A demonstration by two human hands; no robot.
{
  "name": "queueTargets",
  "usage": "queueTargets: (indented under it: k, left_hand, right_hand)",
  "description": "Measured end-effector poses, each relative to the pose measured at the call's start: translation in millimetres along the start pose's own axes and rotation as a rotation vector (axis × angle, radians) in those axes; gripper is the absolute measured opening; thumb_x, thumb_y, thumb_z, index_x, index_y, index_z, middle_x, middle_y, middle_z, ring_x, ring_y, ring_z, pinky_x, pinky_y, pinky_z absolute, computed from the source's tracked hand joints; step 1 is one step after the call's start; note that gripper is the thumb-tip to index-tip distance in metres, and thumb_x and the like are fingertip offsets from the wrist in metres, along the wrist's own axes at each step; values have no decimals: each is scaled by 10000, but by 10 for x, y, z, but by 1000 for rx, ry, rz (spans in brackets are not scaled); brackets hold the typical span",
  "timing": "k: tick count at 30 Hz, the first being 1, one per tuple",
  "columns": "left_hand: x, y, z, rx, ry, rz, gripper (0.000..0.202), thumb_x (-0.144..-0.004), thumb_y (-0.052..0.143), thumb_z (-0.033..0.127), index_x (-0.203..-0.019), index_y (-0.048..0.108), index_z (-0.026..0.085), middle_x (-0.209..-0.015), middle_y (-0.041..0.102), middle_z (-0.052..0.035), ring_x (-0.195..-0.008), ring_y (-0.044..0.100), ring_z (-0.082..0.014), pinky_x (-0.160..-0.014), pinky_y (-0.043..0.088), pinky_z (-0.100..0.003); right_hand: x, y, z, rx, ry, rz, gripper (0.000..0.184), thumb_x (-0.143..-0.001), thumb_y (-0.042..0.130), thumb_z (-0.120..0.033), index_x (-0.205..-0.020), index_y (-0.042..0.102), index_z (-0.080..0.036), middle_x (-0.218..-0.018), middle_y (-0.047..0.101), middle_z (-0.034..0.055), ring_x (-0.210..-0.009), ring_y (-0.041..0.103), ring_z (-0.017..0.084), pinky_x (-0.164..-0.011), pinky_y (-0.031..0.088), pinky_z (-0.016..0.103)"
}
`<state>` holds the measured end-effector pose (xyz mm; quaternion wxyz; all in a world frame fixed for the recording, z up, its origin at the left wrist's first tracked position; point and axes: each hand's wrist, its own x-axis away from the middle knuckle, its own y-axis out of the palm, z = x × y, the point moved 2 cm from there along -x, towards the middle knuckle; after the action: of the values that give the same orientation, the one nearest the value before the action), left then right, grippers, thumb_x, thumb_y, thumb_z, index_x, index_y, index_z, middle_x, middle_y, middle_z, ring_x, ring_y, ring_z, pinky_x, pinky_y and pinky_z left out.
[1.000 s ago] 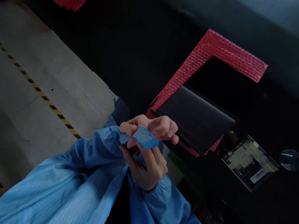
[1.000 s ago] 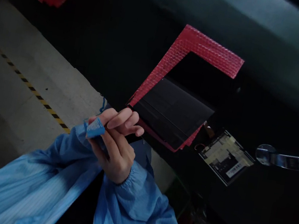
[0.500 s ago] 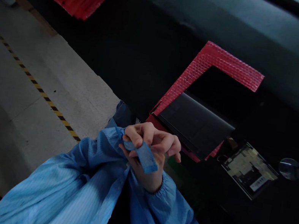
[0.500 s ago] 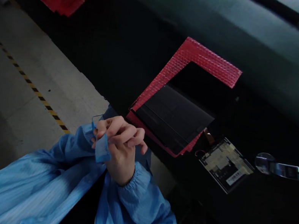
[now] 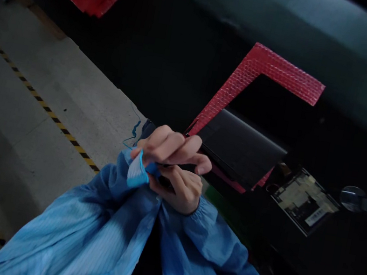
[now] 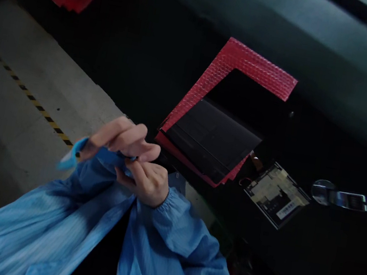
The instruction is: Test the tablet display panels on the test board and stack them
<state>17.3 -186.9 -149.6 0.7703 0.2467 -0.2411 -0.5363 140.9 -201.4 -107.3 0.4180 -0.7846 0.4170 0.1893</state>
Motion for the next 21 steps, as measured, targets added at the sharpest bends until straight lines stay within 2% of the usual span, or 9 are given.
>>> queueTargets:
  k: [2,4,7,9,12,14,16,18,21]
  left_hand:
    - [-43,175,108,40,40,-25,713,-802,442,825,-465,295,214,-519,172,3,-594,407,-198,-608,481,-356]
    - [-119,340,170,73,52,-108,740,-765,456,853,-460,264,207,-552,203,-2,-618,420,-195,-600,486,-347]
    - [-212,470,199,89,-3,-342,818,-565,641,875,-413,213,195,-544,245,-4,-632,443,-192,-610,507,-354]
    - [-219,482,240,20,-58,-499,766,-514,761,776,-380,273,200,-533,300,-9,-670,473,-199,-701,526,-385]
    - [-137,510,374,-140,-132,-760,540,-734,719,580,-416,490,210,-652,475,-60,-793,528,-229,-839,491,-422]
    - [-67,556,459,-178,-214,-847,466,-894,567,472,-522,611,194,-814,547,-96,-845,537,-234,-850,468,-411]
    - [-22,597,491,-168,-303,-811,449,-961,467,411,-623,647,177,-889,559,-99,-848,537,-218,-838,456,-378]
    - [-7,609,445,-227,-367,-717,424,-972,462,418,-662,608,168,-821,542,-69,-789,522,-188,-791,446,-333]
    - [-22,578,251,-515,-446,-691,447,-935,511,513,-654,547,167,-668,506,-17,-639,458,-143,-643,400,-285]
  right_hand:
    - [-40,-9,-12,35,-4,45,143,-828,731,-232,-847,595,-192,-605,623,-46,-457,555,78,-486,453,200]
    - [-74,-28,-30,12,51,53,130,-833,718,-220,-862,593,-197,-617,629,-52,-450,543,72,-491,459,191]
    - [-109,-67,-48,-161,243,-19,163,-857,722,-281,-970,623,-219,-592,603,-66,-427,521,79,-464,470,192]
    - [-117,-91,-45,-301,369,-70,133,-880,709,-314,-965,639,-241,-594,600,-61,-430,529,92,-448,484,203]
    - [-128,-143,-8,-311,427,-37,115,-892,690,-306,-819,638,-233,-737,673,-11,-613,652,155,-566,569,262]
    - [-147,-177,13,-253,393,-18,128,-873,705,-300,-790,641,-227,-802,678,8,-701,672,177,-597,579,282]
    - [-175,-201,5,-257,343,-41,95,-855,726,-259,-812,646,-228,-738,645,-13,-623,631,136,-530,537,235]
    - [-202,-211,-31,-297,303,-78,126,-854,726,-211,-792,617,-226,-622,585,-50,-497,550,87,-459,470,196]
    - [-218,-177,-82,-328,307,-159,209,-846,692,-160,-726,533,-222,-559,545,-68,-425,491,70,-416,415,201]
